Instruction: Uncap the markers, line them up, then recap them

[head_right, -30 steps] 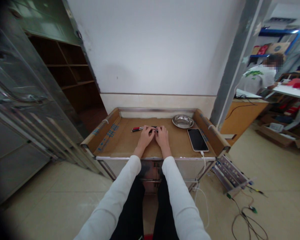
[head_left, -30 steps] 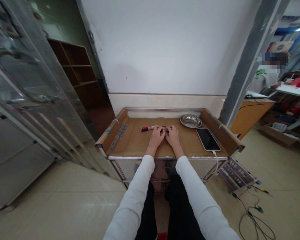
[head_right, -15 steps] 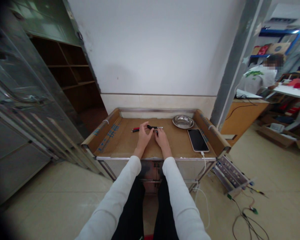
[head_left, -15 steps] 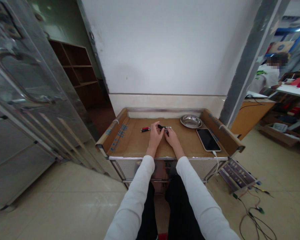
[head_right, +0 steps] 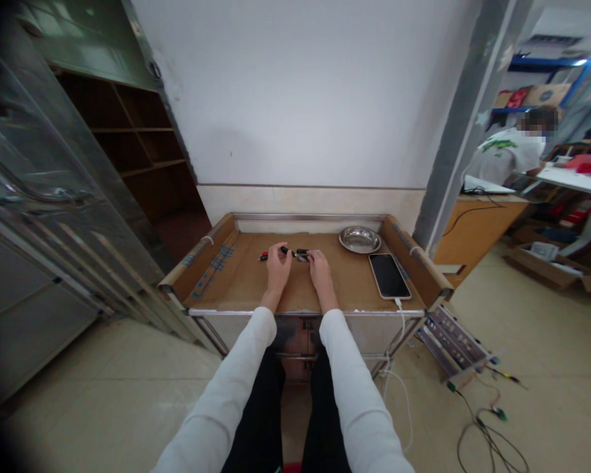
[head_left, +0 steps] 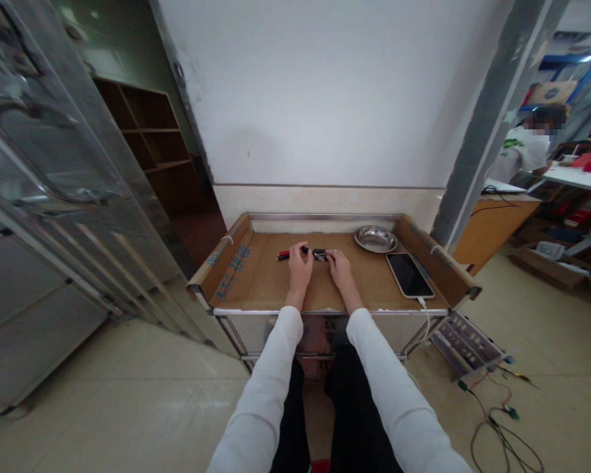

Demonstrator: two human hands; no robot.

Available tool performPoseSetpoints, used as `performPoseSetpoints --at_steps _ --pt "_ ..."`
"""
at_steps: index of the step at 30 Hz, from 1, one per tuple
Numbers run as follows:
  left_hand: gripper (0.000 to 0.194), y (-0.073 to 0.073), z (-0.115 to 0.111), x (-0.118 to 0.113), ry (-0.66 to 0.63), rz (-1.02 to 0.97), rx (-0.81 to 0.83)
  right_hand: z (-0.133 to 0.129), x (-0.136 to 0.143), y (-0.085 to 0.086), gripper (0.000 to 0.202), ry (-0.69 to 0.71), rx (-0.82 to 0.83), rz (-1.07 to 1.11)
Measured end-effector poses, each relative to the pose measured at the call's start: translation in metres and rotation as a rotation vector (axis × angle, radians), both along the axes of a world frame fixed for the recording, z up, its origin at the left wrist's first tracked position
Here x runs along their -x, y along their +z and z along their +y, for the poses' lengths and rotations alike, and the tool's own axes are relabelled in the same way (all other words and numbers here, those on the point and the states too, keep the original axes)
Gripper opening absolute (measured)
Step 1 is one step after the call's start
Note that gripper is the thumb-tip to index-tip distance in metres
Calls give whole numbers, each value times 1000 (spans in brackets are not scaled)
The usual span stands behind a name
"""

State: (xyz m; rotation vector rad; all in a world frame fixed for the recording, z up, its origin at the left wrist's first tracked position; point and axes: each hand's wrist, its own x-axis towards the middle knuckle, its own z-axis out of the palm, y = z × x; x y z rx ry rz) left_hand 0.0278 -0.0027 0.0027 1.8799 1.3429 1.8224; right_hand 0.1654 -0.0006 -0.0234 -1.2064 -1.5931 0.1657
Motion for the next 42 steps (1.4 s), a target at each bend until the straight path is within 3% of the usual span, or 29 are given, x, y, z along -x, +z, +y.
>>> performPoseSetpoints --at_steps 5,8,16,33,42 --pt "9 0 -1 -3 -270 198 144 -5 -5 4 29 -184 -89 114" --pt "7 -2 0 -3 -326 303 209 -7 -5 5 28 -220 -102 160" --pt "14 -10 4 -3 -226 346 238 -10 -4 10 15 -193 -28 167" --pt "21 -7 1 -5 -115 441 229 -11 3 6 22 -57 124 -115" --pt "8 -6 0 -6 -65 443 128 -8 4 2 23 -5 58 -121"
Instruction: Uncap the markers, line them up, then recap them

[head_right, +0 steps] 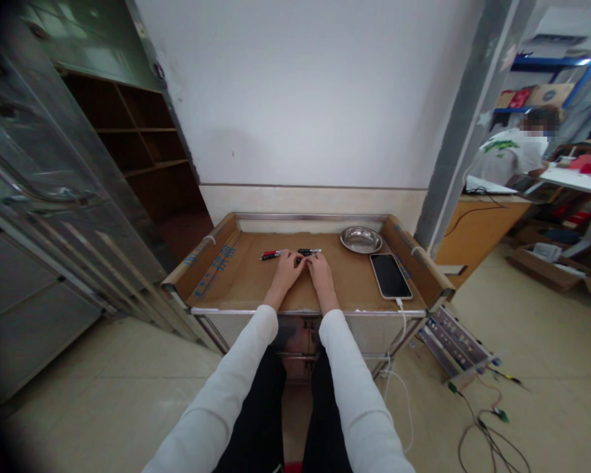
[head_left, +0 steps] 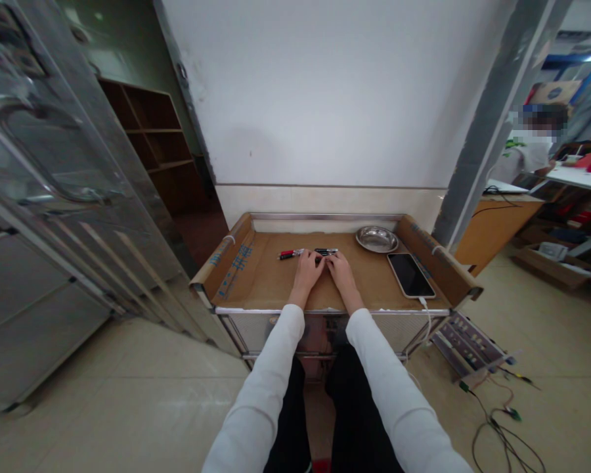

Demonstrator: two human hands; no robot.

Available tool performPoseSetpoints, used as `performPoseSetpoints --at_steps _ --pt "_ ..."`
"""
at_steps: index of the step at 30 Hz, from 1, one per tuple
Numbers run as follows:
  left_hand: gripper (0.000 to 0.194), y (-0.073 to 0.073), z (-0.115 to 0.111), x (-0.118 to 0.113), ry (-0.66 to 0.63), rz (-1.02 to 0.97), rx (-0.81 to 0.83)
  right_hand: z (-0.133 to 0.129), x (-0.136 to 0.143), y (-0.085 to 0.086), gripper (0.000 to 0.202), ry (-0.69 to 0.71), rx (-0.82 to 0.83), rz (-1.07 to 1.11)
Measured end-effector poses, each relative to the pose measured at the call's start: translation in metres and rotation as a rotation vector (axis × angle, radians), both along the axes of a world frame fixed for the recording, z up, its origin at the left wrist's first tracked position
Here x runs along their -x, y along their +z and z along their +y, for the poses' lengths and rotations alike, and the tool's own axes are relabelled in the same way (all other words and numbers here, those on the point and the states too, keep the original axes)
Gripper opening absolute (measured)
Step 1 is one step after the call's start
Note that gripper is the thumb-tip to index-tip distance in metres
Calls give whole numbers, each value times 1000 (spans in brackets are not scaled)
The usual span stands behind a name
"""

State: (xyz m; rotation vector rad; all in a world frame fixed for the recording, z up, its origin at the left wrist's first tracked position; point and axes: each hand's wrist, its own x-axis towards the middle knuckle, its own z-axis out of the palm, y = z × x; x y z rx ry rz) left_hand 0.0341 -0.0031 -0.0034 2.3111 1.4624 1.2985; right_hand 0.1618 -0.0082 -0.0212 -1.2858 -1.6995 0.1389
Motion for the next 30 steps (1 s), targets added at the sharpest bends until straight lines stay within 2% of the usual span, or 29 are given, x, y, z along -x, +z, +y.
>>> performPoseSetpoints --at_steps 7,16,21,30 --pt "10 -6 7 2 5 -20 35 1 -1 0 19 7 20 -24" --pt "8 -5 7 4 -47 -31 74 1 -1 3 20 71 1 14" --pt "9 -8 9 4 -20 -28 77 1 0 3 22 82 -9 11" --pt "6 -8 10 6 -62 -67 102 4 -1 -1 21 85 -19 26"
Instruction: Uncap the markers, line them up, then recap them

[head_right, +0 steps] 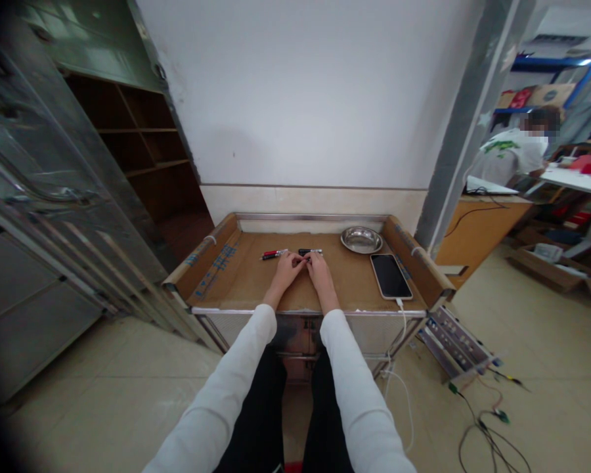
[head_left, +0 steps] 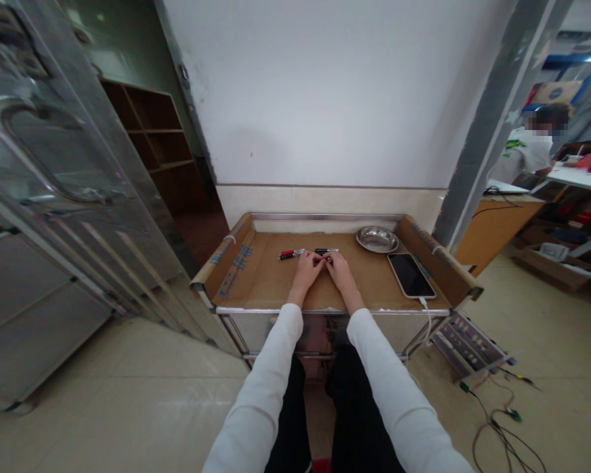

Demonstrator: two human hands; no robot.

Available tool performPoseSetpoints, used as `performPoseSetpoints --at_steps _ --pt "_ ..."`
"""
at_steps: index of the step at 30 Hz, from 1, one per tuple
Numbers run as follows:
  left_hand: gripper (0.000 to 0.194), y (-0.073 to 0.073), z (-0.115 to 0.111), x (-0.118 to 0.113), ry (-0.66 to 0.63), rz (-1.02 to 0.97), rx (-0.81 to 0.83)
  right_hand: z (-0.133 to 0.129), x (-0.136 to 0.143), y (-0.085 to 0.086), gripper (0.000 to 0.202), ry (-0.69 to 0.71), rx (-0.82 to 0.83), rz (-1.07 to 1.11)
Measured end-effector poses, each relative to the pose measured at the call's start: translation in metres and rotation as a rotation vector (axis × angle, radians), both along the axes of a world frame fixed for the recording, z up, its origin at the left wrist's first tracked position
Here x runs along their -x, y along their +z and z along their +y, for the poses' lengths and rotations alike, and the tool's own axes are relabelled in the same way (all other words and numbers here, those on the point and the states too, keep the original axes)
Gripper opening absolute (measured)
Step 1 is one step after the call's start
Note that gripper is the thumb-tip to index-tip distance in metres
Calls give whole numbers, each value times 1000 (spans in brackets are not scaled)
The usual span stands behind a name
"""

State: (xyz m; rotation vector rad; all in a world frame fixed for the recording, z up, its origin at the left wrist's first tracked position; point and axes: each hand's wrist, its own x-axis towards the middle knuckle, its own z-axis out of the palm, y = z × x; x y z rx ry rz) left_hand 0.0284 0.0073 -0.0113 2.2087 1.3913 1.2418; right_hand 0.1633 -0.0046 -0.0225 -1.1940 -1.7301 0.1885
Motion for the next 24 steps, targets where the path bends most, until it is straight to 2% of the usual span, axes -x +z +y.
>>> performPoseSetpoints --at_steps 10,24 --pt "5 1 -1 0 -5 -25 16 5 1 -5 27 -10 -6 27" --pt "13 1 -3 -3 50 97 29 5 0 -4 32 36 -24 10"
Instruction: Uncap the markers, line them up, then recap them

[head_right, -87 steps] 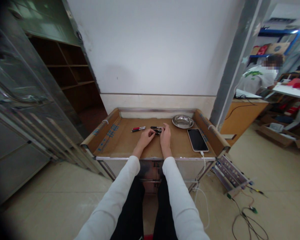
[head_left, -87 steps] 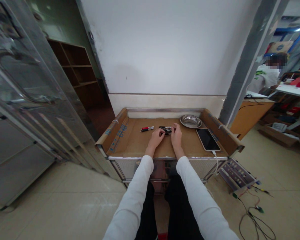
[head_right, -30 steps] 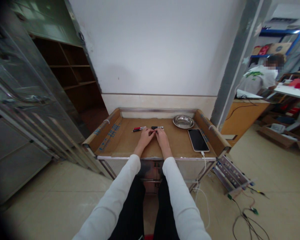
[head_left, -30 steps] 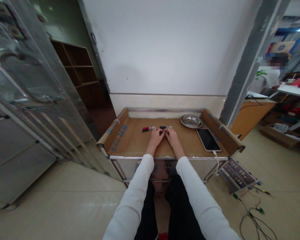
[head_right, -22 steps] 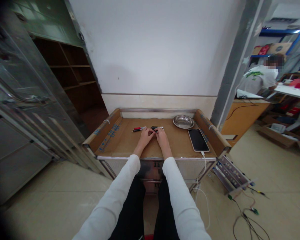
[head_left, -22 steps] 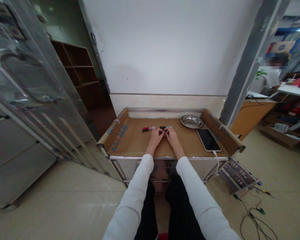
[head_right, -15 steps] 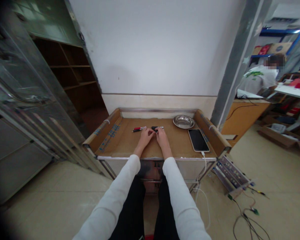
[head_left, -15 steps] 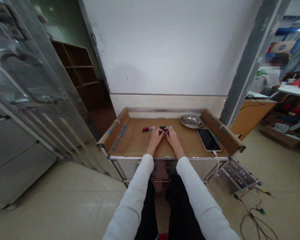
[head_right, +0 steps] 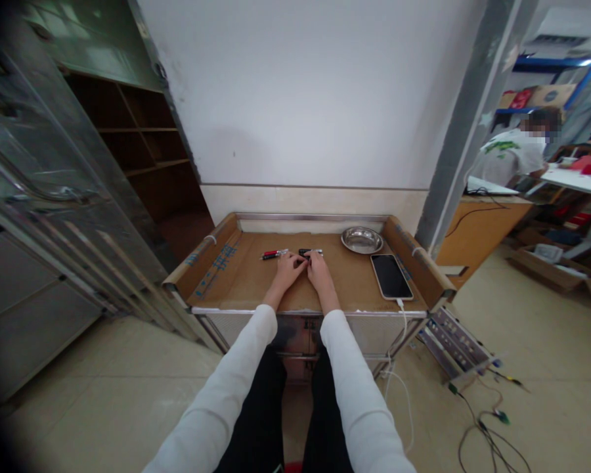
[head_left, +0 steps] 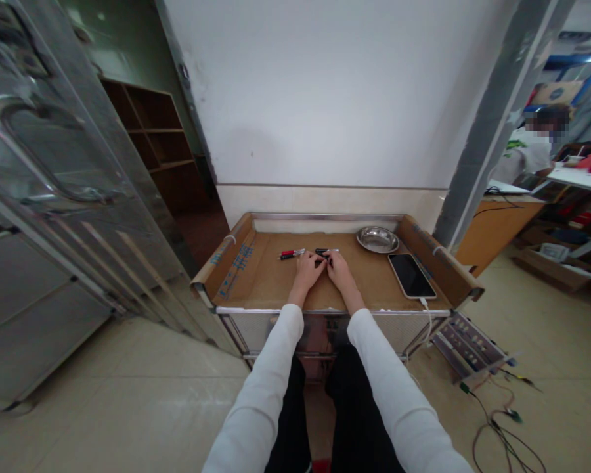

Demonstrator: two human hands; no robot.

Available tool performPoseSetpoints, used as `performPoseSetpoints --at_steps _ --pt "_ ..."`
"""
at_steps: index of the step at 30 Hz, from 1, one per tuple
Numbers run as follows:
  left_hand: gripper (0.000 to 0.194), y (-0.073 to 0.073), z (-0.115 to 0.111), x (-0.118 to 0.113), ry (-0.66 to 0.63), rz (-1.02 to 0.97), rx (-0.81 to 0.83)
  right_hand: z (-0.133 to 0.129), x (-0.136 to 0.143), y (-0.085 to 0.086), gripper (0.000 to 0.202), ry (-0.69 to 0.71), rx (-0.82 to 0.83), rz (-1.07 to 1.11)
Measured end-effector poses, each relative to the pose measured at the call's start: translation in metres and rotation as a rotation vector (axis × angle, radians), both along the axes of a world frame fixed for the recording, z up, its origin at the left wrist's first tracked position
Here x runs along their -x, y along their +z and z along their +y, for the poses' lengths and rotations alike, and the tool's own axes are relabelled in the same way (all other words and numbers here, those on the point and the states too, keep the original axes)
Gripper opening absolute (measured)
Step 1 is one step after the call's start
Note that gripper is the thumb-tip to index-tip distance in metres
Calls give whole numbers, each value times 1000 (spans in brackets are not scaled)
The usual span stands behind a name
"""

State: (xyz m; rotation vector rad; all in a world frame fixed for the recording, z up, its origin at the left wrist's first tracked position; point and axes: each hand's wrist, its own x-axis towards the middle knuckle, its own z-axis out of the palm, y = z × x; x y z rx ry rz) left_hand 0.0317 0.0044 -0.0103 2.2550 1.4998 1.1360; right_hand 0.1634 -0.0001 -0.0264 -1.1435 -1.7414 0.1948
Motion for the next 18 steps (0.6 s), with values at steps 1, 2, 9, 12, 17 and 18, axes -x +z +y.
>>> performPoseSetpoints --at_steps 1,2,9,12,17,18 --pt "13 0 0 0 -4 -6 1 0 0 0 33 8 0 -4" --pt "12 0 0 0 -7 -11 1 0 0 0 33 16 -2 -6" --pt "8 3 -3 1 43 18 20 2 0 -3 40 -53 -55 0" --pt "8 4 -6 0 84 69 34 1 -1 -2 46 -82 -54 -58" --pt "11 5 -10 0 136 116 31 -2 -1 0 50 -93 -32 -145" --pt "12 4 -10 0 140 118 28 -2 -1 1 49 -89 -26 -155"
